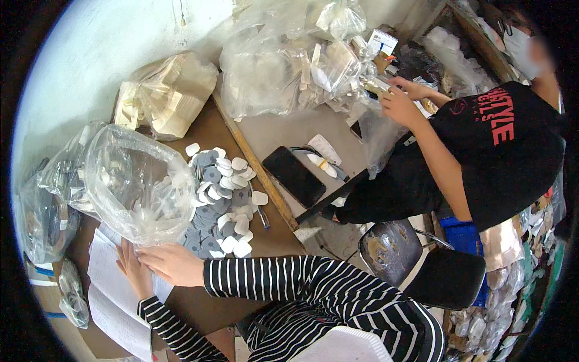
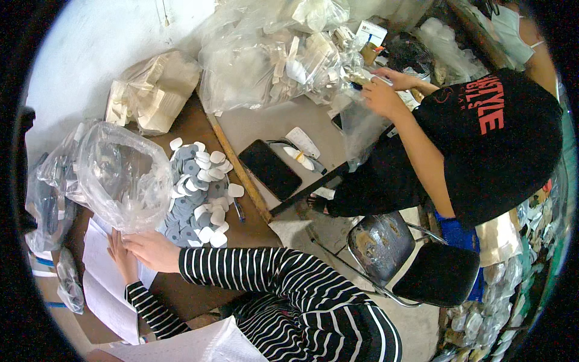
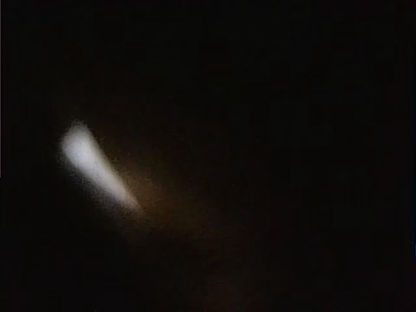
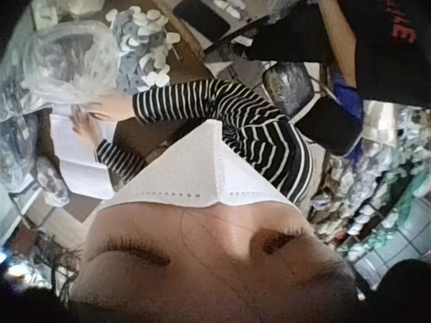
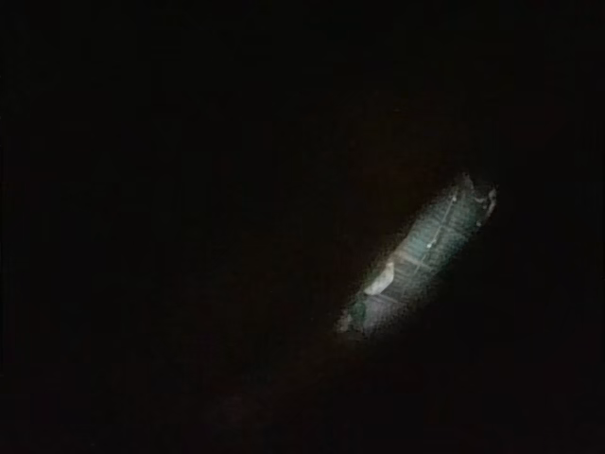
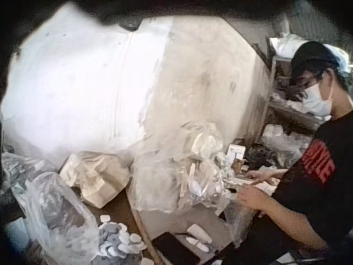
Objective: The person opens a plastic bag and pours out many small gray and white fabric pieces onto a table. They then pick up individual pieces, inspect them, and place them into a small gray pouch. The person also flips through a notebook and handles a small tag.
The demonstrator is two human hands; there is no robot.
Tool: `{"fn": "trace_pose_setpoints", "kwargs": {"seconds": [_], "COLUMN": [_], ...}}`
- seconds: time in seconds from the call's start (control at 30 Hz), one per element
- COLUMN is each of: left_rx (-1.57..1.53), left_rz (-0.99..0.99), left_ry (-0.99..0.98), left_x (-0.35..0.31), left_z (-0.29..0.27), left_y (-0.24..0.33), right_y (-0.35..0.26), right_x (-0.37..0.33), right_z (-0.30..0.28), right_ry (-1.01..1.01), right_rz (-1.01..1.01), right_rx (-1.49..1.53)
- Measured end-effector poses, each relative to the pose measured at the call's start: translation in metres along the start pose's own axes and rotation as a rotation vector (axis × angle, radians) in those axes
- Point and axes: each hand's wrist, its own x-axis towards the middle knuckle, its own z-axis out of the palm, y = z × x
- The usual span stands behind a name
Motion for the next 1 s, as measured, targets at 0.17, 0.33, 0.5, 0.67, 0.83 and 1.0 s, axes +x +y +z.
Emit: {"fn": "trace_pose_setpoints", "kwargs": {"seconds": [0.17, 0.33, 0.5, 0.67, 0.83, 1.0], "left_rx": [-0.202, -0.484, -0.627, -0.696, -0.721, -0.734], "left_rz": [0.063, -0.069, 0.086, 0.098, 0.000, -0.053], "left_ry": [0.112, 0.212, 0.495, 0.614, 0.577, 0.543], "left_x": [-0.002, 0.002, -0.003, 0.001, 0.001, 0.002], "left_z": [0.009, -0.022, -0.046, -0.041, -0.026, -0.021], "left_y": [-0.010, 0.032, 0.036, 0.042, 0.029, 0.021], "right_y": [-0.025, -0.021, 0.010, 0.062, 0.064, 0.060], "right_x": [0.013, 0.042, -0.006, -0.112, -0.128, -0.091], "right_z": [-0.031, -0.167, -0.280, -0.348, -0.354, -0.327], "right_ry": [0.194, 0.393, 0.604, 0.331, 0.303, 0.701], "right_rz": [-0.352, -0.288, 0.357, 0.765, 0.777, 0.646], "right_rx": [-0.010, -0.144, -0.565, -1.013, -1.003, -0.363]}}
